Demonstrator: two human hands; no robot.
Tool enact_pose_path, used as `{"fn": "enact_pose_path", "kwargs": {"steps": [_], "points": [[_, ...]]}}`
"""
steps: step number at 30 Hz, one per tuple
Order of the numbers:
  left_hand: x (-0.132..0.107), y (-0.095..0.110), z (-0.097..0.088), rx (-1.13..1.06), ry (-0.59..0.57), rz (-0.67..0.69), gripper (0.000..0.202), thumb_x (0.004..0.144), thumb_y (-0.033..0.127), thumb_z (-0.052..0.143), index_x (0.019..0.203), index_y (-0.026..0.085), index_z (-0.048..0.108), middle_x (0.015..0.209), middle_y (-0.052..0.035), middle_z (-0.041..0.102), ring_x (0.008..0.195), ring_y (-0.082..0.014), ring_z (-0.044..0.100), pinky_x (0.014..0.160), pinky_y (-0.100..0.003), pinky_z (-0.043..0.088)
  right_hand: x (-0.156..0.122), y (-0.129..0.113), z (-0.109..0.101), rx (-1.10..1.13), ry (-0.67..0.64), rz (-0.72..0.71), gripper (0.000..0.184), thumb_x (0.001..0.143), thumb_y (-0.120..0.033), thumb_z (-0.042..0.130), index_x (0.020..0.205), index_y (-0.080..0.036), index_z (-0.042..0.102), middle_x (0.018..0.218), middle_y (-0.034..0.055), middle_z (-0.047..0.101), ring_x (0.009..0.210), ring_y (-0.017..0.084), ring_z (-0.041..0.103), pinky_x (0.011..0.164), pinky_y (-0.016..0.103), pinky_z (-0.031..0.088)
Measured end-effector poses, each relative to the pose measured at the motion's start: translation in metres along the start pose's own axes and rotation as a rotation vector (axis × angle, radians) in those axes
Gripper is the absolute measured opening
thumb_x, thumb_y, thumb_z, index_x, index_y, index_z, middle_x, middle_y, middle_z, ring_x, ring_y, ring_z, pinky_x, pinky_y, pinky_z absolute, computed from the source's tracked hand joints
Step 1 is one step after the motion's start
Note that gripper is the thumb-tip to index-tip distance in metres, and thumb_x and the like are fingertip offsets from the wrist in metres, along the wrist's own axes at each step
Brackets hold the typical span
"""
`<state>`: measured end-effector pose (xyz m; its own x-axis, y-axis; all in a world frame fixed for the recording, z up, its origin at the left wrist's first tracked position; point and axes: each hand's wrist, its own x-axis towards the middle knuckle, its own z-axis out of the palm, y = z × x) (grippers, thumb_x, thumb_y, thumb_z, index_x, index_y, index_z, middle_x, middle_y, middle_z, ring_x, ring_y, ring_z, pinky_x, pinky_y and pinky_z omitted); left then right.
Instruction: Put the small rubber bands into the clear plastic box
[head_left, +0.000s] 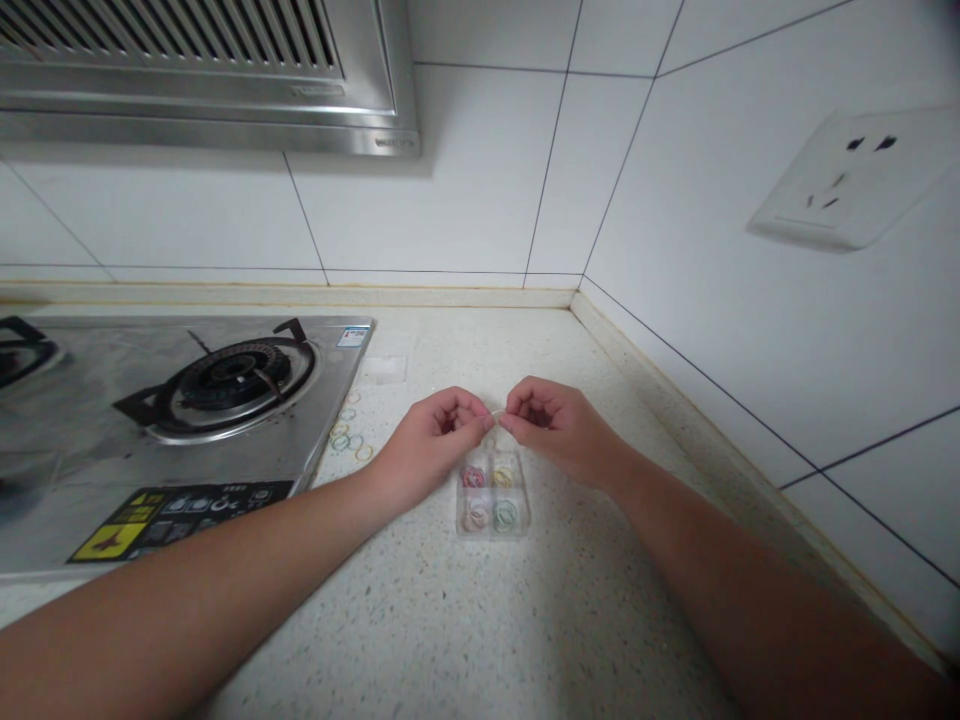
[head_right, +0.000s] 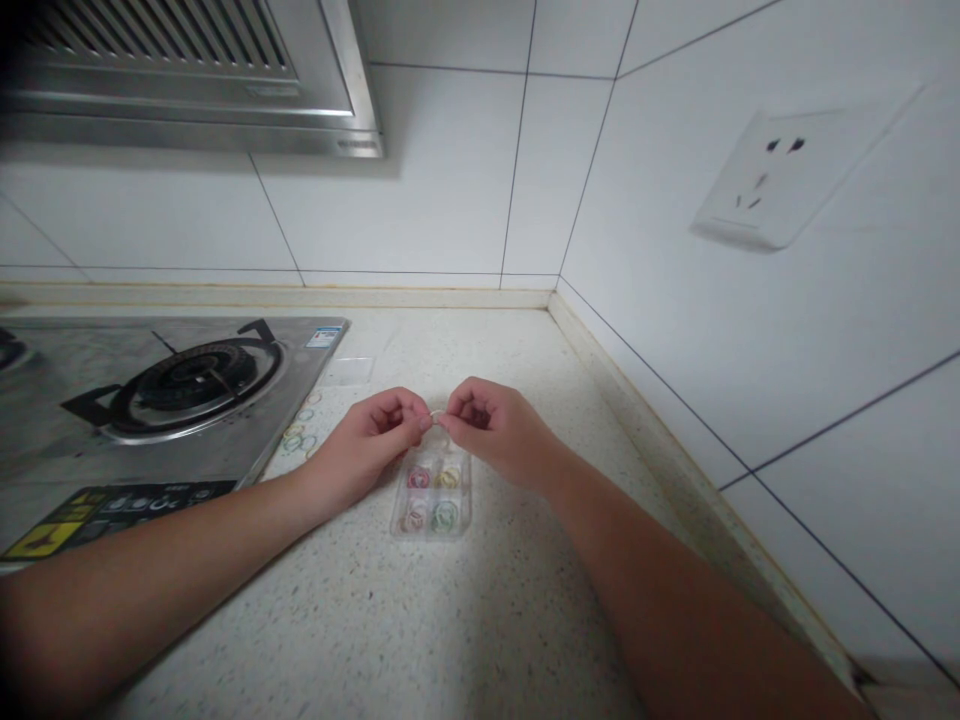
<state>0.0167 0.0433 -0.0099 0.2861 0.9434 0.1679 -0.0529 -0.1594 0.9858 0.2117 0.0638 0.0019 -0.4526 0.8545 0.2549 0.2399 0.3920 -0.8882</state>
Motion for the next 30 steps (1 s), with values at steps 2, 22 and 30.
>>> {"fn": "enact_pose_path", "kwargs": {"steps": [2, 22, 30], "points": [[0.000, 0.003, 0.000, 0.008, 0.021, -0.038, 0.022, 0.089, 0.037, 0.062, 0.084, 0.015, 0.061, 0.065, 0.0038, 0.052, 0.057, -0.0079, 0.042, 0.055, -0.022, 0.032, 0.000, 0.000, 0.000, 0.019, 0.003, 0.001, 0.018, 0.085, -0.033, 0.066, 0.082, -0.018, 0.057, 0.061, -0.0062, 0.047, 0.055, 0.007, 0.040, 0.049, 0.022, 0.030], [0.000, 0.006, 0.001, -0.003, 0.049, -0.098, 0.023, 0.092, 0.036, 0.054, 0.084, 0.016, 0.062, 0.066, 0.0018, 0.055, 0.056, -0.0092, 0.043, 0.050, -0.020, 0.032, 0.000, -0.008, -0.001, 0.214, 0.075, 0.056, 0.018, 0.081, -0.035, 0.072, 0.081, -0.018, 0.065, 0.056, -0.0057, 0.052, 0.049, 0.007, 0.043, 0.047, 0.022, 0.032], [0.001, 0.005, 0.000, 0.006, 0.048, -0.096, 0.023, 0.091, 0.037, 0.054, 0.083, 0.017, 0.062, 0.066, 0.0014, 0.055, 0.057, -0.0102, 0.044, 0.050, -0.021, 0.032, 0.000, -0.012, 0.000, 0.211, 0.067, 0.047, 0.020, 0.080, -0.036, 0.072, 0.081, -0.017, 0.066, 0.056, -0.0052, 0.053, 0.049, 0.007, 0.042, 0.046, 0.022, 0.030]]}}
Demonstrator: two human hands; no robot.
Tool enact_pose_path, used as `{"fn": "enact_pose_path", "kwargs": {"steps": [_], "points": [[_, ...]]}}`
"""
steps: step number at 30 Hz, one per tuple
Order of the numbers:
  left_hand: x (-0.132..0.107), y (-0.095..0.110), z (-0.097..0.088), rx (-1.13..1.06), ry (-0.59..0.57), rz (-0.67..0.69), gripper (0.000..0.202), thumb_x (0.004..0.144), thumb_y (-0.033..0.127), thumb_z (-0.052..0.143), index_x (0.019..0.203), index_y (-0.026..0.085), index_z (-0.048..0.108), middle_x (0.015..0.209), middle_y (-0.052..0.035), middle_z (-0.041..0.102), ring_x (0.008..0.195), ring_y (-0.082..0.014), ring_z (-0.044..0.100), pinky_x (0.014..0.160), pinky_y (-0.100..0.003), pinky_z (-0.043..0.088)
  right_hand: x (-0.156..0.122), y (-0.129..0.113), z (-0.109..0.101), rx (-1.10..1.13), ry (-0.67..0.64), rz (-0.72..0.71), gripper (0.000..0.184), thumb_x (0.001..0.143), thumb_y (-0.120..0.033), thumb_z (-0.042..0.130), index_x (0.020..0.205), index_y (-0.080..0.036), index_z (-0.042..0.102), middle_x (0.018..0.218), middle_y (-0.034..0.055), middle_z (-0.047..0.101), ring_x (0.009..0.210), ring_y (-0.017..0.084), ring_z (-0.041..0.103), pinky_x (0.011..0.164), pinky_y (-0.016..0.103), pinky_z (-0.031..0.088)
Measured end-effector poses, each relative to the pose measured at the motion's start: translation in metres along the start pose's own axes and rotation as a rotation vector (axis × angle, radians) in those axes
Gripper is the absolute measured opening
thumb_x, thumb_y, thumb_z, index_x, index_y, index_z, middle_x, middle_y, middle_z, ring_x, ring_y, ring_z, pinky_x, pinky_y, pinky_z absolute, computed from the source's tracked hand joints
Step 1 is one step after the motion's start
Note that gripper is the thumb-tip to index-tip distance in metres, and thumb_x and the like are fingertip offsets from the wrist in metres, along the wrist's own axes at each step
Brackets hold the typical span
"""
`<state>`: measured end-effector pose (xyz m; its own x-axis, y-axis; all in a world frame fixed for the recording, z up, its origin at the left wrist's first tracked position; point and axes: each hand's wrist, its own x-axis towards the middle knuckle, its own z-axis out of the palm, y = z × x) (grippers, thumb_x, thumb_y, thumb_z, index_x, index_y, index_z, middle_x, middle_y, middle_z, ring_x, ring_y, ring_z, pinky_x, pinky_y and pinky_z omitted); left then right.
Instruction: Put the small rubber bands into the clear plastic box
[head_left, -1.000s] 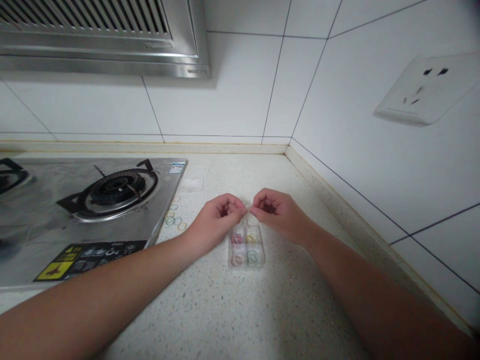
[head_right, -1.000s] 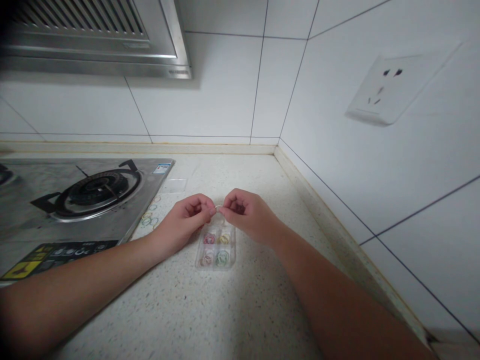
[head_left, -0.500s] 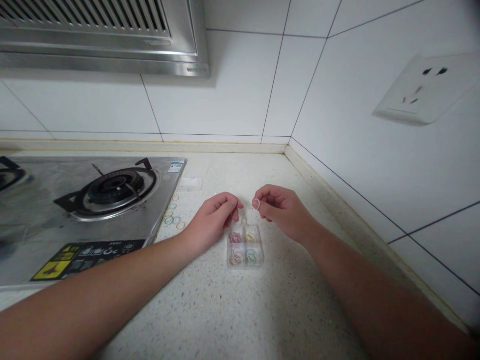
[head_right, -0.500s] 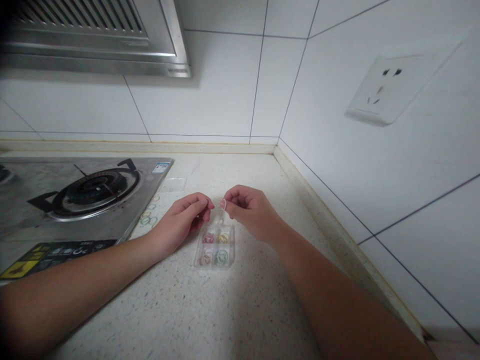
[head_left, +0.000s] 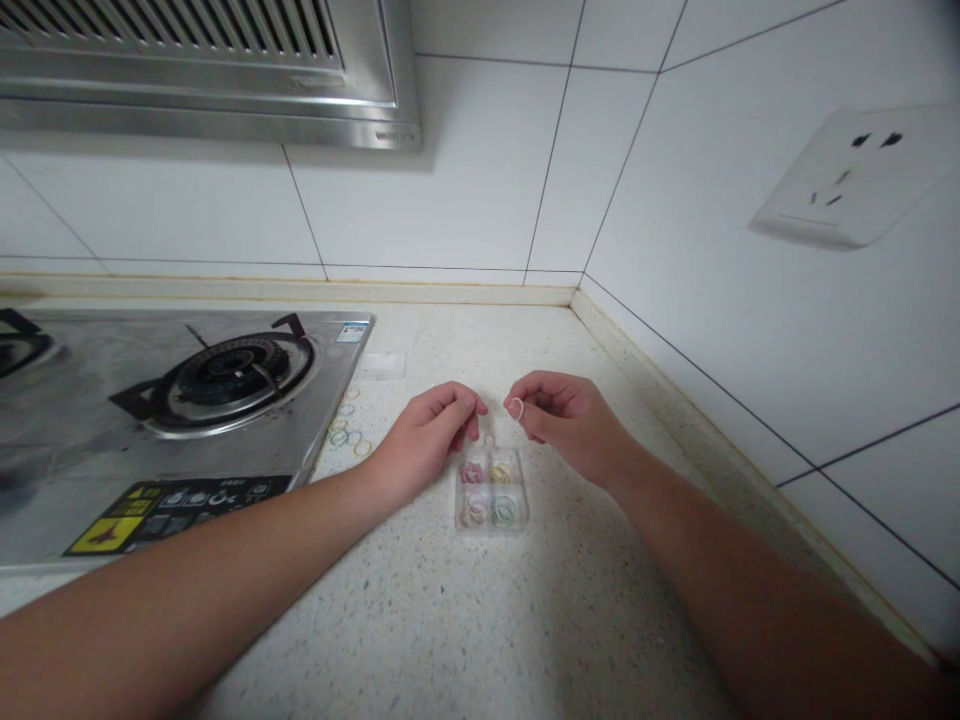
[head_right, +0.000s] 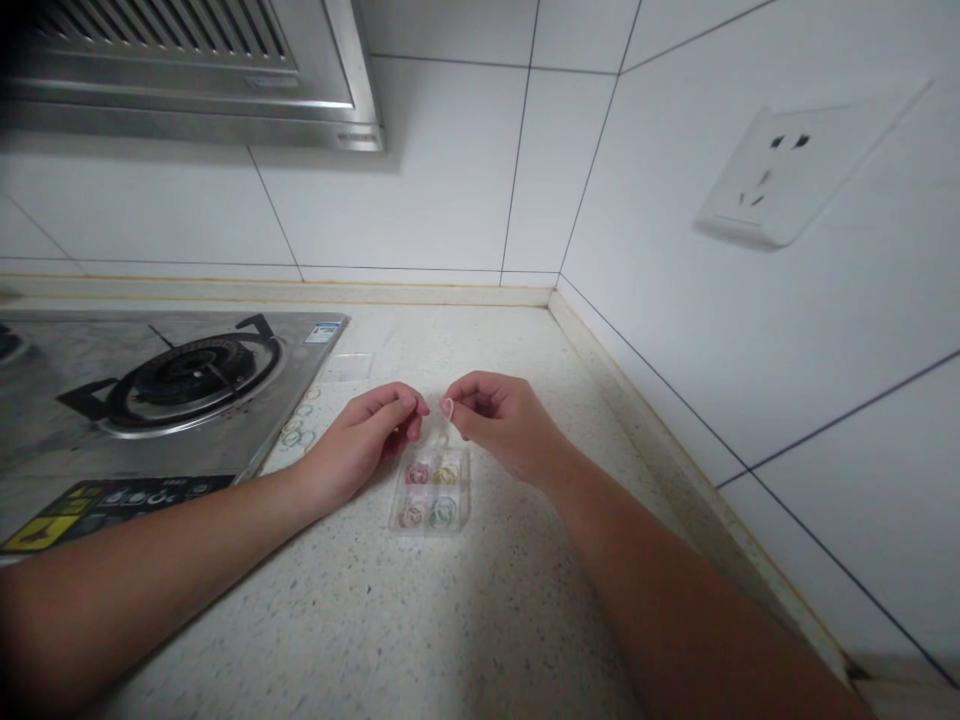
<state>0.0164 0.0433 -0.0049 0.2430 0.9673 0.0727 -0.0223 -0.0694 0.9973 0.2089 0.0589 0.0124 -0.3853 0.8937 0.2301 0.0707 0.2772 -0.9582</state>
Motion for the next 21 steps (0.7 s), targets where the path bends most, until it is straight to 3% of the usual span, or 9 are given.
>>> {"fn": "enact_pose_path", "kwargs": {"steps": [21], "points": [[-0.0007, 0.0016, 0.0000, 0.022, -0.012, -0.004, 0.023, 0.090, 0.037, 0.054, 0.084, 0.017, 0.063, 0.066, 0.0014, 0.055, 0.057, -0.0105, 0.043, 0.049, -0.021, 0.031, -0.0011, -0.0022, 0.0006, -0.028, -0.005, -0.022, 0.020, 0.079, -0.036, 0.071, 0.080, -0.017, 0.066, 0.056, -0.0053, 0.051, 0.050, 0.007, 0.040, 0.046, 0.022, 0.032]]}}
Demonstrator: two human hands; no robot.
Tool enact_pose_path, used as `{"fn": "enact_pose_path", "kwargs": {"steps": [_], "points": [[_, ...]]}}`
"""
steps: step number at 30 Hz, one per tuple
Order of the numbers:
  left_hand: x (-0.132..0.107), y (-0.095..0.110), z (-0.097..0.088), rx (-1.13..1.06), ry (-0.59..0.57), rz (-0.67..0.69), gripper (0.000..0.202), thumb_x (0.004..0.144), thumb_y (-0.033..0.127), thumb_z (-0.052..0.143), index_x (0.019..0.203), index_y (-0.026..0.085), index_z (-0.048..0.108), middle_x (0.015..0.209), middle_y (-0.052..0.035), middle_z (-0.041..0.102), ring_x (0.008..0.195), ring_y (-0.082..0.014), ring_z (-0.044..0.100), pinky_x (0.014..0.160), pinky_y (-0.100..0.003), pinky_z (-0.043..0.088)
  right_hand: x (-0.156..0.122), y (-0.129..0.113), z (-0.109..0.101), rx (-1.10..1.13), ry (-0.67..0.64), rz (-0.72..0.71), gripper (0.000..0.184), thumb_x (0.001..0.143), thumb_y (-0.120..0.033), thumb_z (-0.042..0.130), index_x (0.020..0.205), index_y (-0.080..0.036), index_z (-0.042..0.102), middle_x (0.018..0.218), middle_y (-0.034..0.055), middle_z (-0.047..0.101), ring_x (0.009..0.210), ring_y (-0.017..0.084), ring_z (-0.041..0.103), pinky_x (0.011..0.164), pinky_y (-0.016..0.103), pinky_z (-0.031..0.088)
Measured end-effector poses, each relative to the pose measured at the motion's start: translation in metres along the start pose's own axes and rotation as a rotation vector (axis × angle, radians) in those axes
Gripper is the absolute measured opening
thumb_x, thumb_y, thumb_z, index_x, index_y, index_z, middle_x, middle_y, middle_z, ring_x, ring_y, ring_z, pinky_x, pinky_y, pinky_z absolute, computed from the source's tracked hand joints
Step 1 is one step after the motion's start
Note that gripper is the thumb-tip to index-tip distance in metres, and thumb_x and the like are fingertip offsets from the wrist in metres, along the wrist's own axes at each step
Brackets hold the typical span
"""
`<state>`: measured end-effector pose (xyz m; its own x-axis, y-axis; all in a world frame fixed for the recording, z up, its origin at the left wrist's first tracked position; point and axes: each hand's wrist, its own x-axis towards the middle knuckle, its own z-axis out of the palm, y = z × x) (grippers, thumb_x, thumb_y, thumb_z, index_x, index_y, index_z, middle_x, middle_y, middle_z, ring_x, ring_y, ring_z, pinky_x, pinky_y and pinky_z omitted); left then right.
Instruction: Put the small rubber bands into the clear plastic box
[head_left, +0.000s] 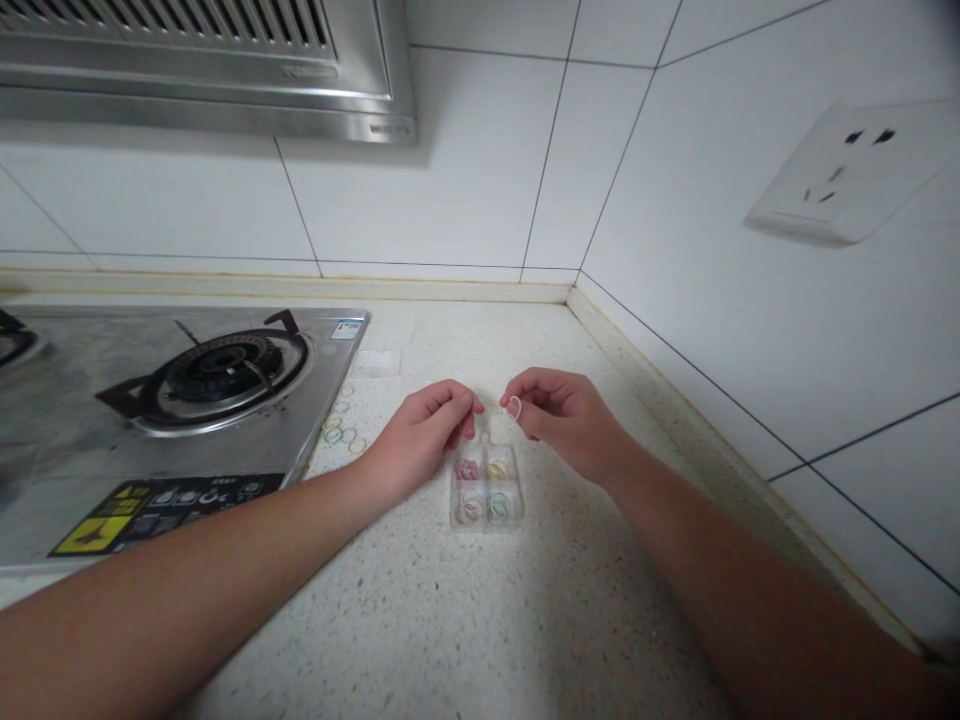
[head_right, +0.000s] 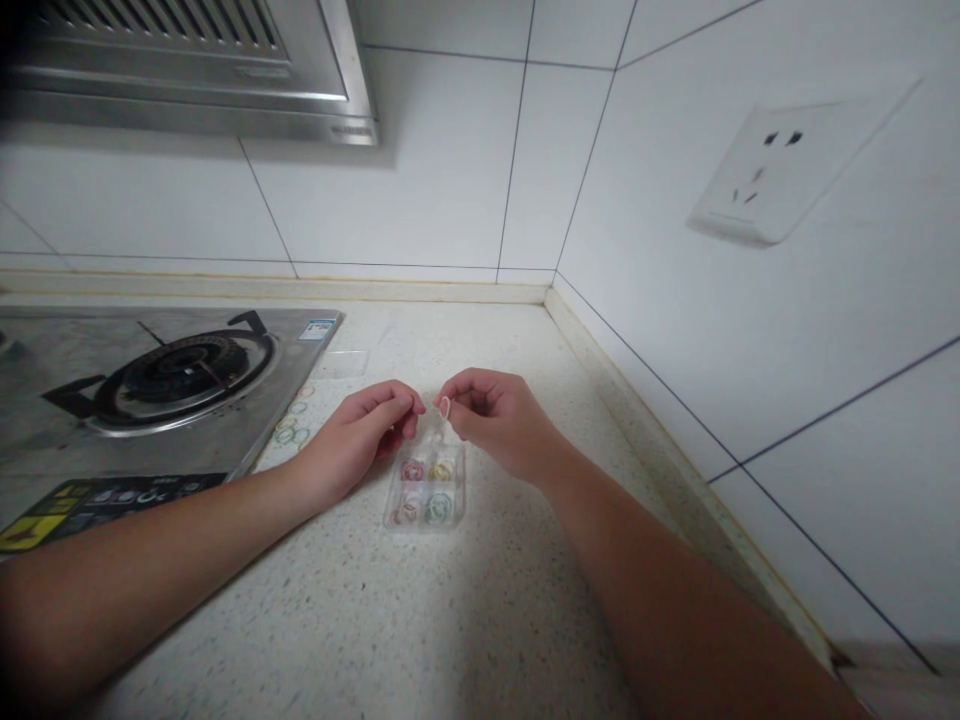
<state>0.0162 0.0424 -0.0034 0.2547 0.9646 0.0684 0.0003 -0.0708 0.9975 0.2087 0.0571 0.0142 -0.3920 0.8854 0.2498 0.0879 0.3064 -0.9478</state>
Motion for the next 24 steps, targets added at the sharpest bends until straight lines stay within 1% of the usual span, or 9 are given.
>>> {"fn": "enact_pose_path", "kwargs": {"steps": [11, 16, 24], "points": [[-0.0005, 0.0021, 0.0014, 0.012, 0.013, 0.002, 0.024, 0.088, 0.039, 0.056, 0.083, 0.017, 0.064, 0.064, 0.0015, 0.055, 0.055, -0.0106, 0.043, 0.049, -0.022, 0.031, -0.0017, -0.0023, -0.0005, 0.002, -0.016, 0.007, 0.017, 0.078, -0.034, 0.071, 0.079, -0.017, 0.065, 0.055, -0.0054, 0.052, 0.048, 0.007, 0.041, 0.045, 0.021, 0.032], [-0.0005, 0.0017, 0.0011, 0.015, 0.007, 0.003, 0.024, 0.088, 0.038, 0.055, 0.083, 0.017, 0.064, 0.065, 0.0015, 0.055, 0.055, -0.0105, 0.043, 0.049, -0.022, 0.031, -0.0019, -0.0026, -0.0007, 0.009, -0.020, 0.009, 0.013, 0.079, -0.030, 0.067, 0.080, -0.018, 0.065, 0.055, -0.0052, 0.053, 0.047, 0.007, 0.043, 0.045, 0.022, 0.033], [-0.0005, 0.0014, 0.0011, 0.019, 0.016, 0.001, 0.023, 0.088, 0.039, 0.055, 0.083, 0.017, 0.064, 0.065, 0.0013, 0.055, 0.056, -0.0110, 0.044, 0.049, -0.022, 0.031, -0.0008, -0.0050, 0.0001, 0.011, -0.022, 0.019, 0.014, 0.077, -0.032, 0.066, 0.079, -0.018, 0.065, 0.054, -0.0052, 0.052, 0.049, 0.007, 0.042, 0.046, 0.023, 0.034]]}}
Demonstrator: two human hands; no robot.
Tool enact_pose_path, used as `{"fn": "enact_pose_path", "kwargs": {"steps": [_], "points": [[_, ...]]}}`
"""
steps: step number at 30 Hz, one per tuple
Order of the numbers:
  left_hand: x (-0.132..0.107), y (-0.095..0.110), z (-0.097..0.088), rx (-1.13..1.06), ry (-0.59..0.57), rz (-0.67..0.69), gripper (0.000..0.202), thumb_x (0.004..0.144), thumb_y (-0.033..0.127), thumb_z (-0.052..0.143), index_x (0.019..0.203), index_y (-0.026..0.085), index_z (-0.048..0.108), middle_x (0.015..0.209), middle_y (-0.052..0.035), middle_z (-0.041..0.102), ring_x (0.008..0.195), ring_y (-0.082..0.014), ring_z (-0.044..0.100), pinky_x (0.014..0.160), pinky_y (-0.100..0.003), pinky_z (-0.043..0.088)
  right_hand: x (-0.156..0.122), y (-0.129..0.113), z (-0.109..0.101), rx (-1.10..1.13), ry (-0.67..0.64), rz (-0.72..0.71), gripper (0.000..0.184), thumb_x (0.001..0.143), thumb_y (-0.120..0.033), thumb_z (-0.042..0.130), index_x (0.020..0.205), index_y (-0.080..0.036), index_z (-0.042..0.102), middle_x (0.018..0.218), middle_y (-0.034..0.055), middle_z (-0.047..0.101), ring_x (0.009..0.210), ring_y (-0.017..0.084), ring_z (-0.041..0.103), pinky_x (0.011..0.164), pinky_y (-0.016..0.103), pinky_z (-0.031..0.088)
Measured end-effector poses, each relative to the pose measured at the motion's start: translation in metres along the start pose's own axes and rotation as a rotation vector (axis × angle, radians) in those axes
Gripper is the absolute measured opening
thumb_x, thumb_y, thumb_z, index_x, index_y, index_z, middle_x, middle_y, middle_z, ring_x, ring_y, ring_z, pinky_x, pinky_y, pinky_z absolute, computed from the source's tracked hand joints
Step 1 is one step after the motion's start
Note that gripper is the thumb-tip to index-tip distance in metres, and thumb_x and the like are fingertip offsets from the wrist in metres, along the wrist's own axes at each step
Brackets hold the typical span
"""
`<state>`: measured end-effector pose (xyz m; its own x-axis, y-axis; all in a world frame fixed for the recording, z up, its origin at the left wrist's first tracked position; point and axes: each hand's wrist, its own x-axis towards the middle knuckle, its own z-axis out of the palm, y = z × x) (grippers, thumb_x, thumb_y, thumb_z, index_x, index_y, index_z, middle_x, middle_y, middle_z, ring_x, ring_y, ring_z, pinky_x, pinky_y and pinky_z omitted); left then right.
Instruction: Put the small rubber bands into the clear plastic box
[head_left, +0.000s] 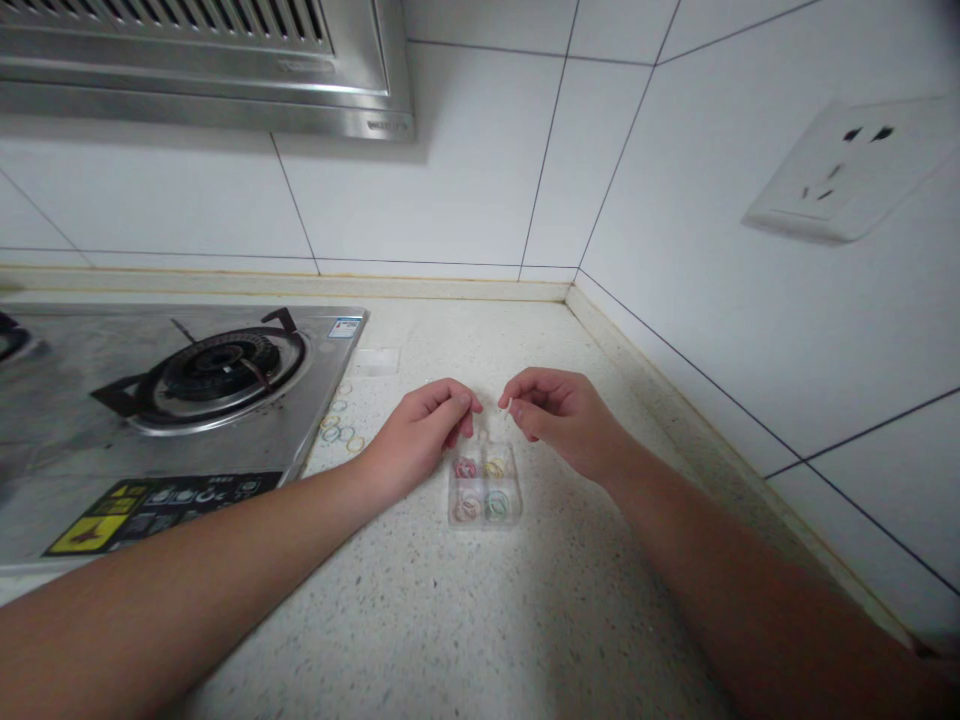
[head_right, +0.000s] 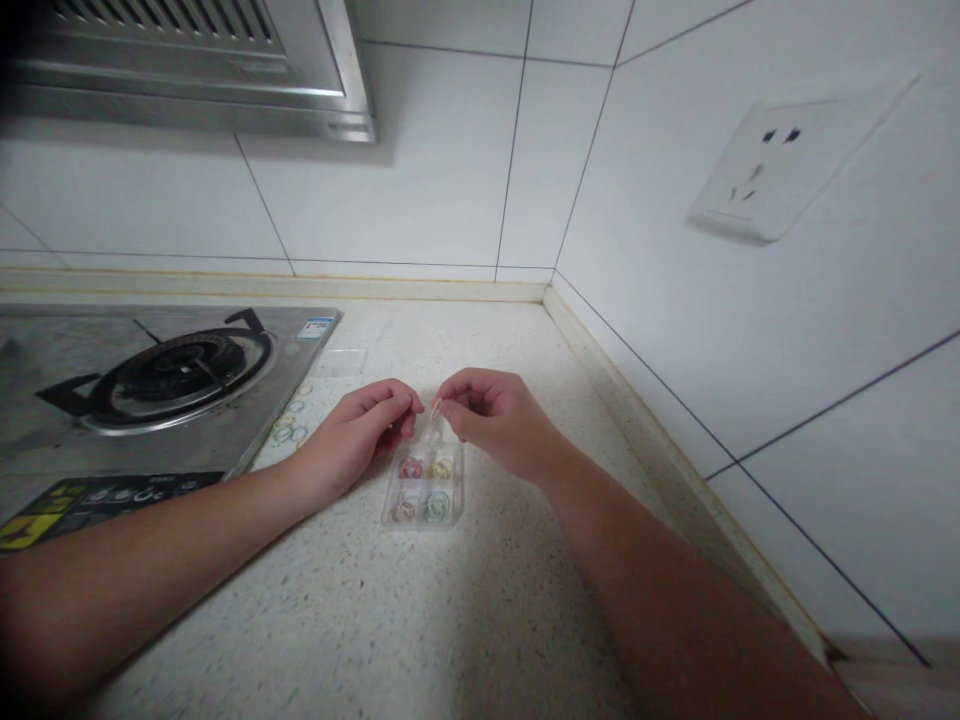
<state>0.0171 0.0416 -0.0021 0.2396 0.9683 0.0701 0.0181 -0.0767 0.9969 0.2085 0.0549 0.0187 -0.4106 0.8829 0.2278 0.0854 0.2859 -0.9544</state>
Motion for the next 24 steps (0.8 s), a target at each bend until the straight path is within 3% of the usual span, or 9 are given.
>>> {"fn": "enact_pose_path", "kwargs": {"steps": [10, 18, 24], "points": [[0.001, -0.001, 0.000, -0.054, 0.003, -0.003, 0.022, 0.088, 0.037, 0.056, 0.083, 0.017, 0.063, 0.065, 0.0015, 0.055, 0.056, -0.0099, 0.043, 0.049, -0.021, 0.030, -0.005, 0.001, 0.002, -0.042, -0.114, -0.006, 0.015, 0.081, -0.032, 0.067, 0.084, -0.017, 0.068, 0.059, -0.0045, 0.049, 0.052, 0.007, 0.038, 0.047, 0.022, 0.029], [0.001, 0.001, 0.001, -0.046, 0.014, -0.009, 0.021, 0.089, 0.035, 0.056, 0.082, 0.016, 0.063, 0.064, 0.0016, 0.055, 0.055, -0.0088, 0.043, 0.049, -0.021, 0.032, -0.014, -0.003, 0.008, -0.521, -0.393, -0.083, 0.009, 0.082, -0.022, 0.063, 0.084, -0.019, 0.071, 0.057, -0.0050, 0.052, 0.051, 0.007, 0.042, 0.051, 0.023, 0.030], [0.001, 0.000, 0.000, -0.046, 0.003, -0.006, 0.021, 0.090, 0.035, 0.055, 0.082, 0.016, 0.063, 0.065, 0.0016, 0.056, 0.056, -0.0087, 0.044, 0.049, -0.020, 0.033, -0.018, -0.008, 0.013, -0.755, -0.463, -0.204, 0.014, 0.080, -0.017, 0.063, 0.088, -0.021, 0.074, 0.058, -0.0053, 0.056, 0.053, 0.008, 0.047, 0.057, 0.024, 0.030]]}}
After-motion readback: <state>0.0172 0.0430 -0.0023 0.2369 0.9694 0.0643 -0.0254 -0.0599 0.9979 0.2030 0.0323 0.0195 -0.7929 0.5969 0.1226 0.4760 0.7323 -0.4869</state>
